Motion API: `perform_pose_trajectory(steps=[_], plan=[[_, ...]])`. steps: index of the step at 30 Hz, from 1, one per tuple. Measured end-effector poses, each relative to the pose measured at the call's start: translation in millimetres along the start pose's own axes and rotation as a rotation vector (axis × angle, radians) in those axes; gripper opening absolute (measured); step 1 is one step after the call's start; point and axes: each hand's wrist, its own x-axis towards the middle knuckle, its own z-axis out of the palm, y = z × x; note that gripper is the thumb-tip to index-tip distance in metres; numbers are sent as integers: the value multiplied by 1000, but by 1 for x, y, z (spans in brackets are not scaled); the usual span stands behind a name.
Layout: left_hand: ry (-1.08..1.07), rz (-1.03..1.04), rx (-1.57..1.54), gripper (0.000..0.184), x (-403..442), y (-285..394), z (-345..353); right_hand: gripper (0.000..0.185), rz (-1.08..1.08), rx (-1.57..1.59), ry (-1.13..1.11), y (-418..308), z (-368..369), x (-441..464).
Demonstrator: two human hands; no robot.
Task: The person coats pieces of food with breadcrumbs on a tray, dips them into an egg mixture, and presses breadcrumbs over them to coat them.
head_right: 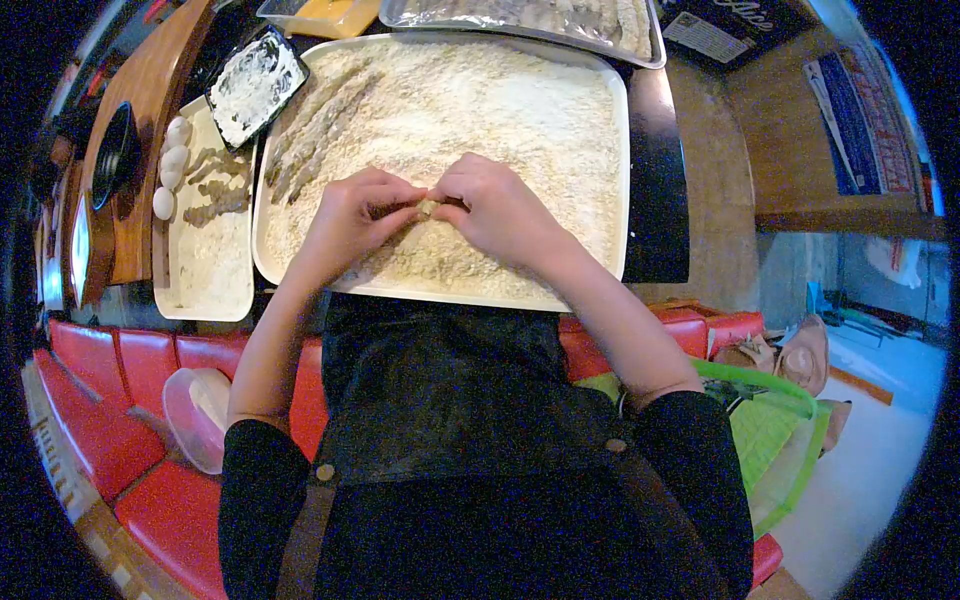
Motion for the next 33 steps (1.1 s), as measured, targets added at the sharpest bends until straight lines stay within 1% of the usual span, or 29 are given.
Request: perform_pose_trajectory(steps=[2, 6, 8, 9, 12, 14, 15, 17, 18, 20, 21, 24, 26, 29, 32, 33], plan=[[11, 23, 11, 21, -1, -4, 3, 12, 1, -2, -6, 2, 2, 0], [44, 53, 11, 17, 0, -3, 3, 15, -10, -34, 13, 4, 1, 0], [49, 60, 17, 24, -2, 3, -2, 18, -8, -22, 44, -2, -1, 0], [50, 63, 19, 27, -2, 7, -6, 20, 33, 1, 26, -4, -3, -1], [-124, -78, 8, 32, -4, 7, -18, 26, 154, 78, -58, -8, -10, -1], [-168, -53, -1, 29, -3, 6, -21, 28, 222, 148, -158, -11, -14, 1], [-188, -40, -3, 27, -2, 5, -22, 28, 133, 84, -116, -10, -12, 1], [-78, 71, 123, 26, 0, 4, -21, 28, -43, -45, -28, -6, -7, 0], [-24, 127, 184, 26, 1, 4, -20, 26, -96, -43, -15, -6, -6, 0], [-21, 57, 99, 27, 1, 9, -17, 22, -196, -37, 11, -4, -4, 1], [-21, 21, 57, 27, 1, 11, -15, 21, -191, -49, 12, -2, -3, 0], [-9, 83, 92, 24, -3, -2, -8, 18, -173, -72, 5, 5, 1, -1], [-12, 66, 89, 23, -4, -6, -6, 16, -153, -72, -8, 6, 2, -2], [-11, 70, 86, 24, -5, -9, -5, 20, -157, -100, -22, 7, 2, -2], [-26, 69, 137, 26, -3, -2, -12, 25, -103, -25, 104, -4, -3, -7], [-34, 62, 162, 27, -4, 2, -14, 24, -53, -26, 87, -5, -8, -9]])
